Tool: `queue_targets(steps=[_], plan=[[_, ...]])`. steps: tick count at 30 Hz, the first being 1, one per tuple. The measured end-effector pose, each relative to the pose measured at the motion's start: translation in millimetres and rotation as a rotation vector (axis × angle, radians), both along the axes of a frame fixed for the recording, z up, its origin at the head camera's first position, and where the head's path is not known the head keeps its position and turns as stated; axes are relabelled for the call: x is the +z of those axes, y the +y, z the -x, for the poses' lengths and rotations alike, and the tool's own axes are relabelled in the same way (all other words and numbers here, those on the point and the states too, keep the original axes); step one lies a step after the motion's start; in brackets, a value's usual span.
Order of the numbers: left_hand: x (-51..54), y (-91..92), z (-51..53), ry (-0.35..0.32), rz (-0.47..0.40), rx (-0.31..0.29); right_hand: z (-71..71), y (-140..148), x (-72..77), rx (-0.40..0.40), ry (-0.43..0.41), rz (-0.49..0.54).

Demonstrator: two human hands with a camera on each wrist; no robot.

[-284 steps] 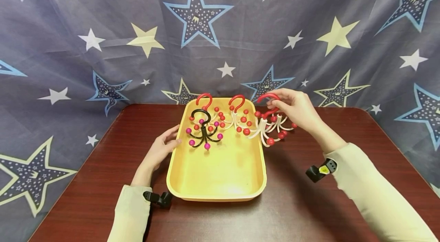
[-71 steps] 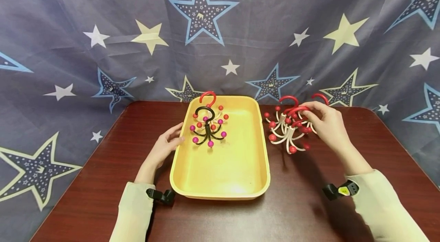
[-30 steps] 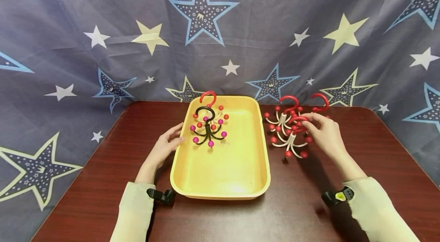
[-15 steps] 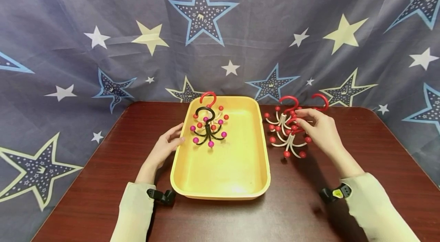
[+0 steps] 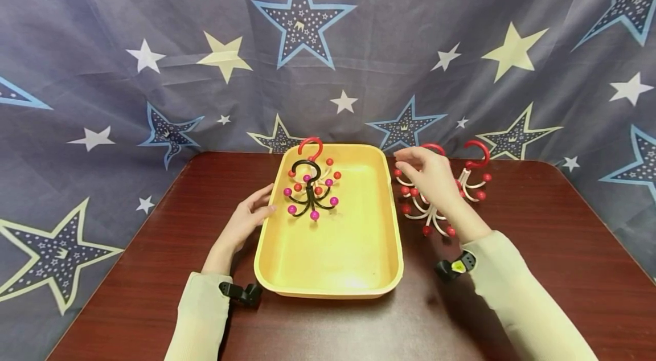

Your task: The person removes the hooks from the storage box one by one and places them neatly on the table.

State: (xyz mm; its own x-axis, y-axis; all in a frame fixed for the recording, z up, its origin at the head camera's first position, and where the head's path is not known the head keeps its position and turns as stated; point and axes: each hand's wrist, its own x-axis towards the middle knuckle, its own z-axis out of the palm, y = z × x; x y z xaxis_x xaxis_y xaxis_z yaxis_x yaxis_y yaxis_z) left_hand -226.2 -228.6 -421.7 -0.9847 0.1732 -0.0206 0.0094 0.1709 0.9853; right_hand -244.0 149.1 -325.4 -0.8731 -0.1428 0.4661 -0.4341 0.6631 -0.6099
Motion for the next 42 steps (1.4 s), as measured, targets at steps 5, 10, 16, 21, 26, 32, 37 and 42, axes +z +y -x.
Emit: queue_targets(steps=[5, 10, 16, 21, 26, 32, 37, 42], plan=[[-0.7, -0.1, -0.2, 0.0, 0.0, 0.0, 9.7, -27.7, 5.0, 0.077, -0.021, 0.019], [-0.6, -0.1, -0.7, 0.003, -0.002, -0.001, 20.5, -55.1, 7.0, 0.139, -0.035, 0.002], [-0.8, -0.1, -1.0, 0.0, -0.007, 0.003, 30.0, -88.1, 1.5, 0.213, -0.088, -0.036], [-0.8, -0.1, -1.2, 0.002, -0.002, 0.005, 33.0, -112.4, -5.2, 0.265, -0.154, -0.044], [-1.2, -0.4, -0.5, 0.005, -0.001, 0.005, 35.1, -131.7, -13.7, 0.301, -0.201, 0.014], [-2.0, 0.0, 0.4, 0.002, -0.004, 0.004, 36.3, -144.0, -22.1, 0.285, -0.203, 0.008], [-1.8, 0.0, -0.2, -0.001, -0.004, 0.01, 36.2, -147.7, -24.7, 0.259, -0.18, -0.006], [-1.9, -0.3, -0.7, 0.003, -0.011, 0.009, 33.4, -147.9, -24.3, 0.243, -0.191, 0.03]])
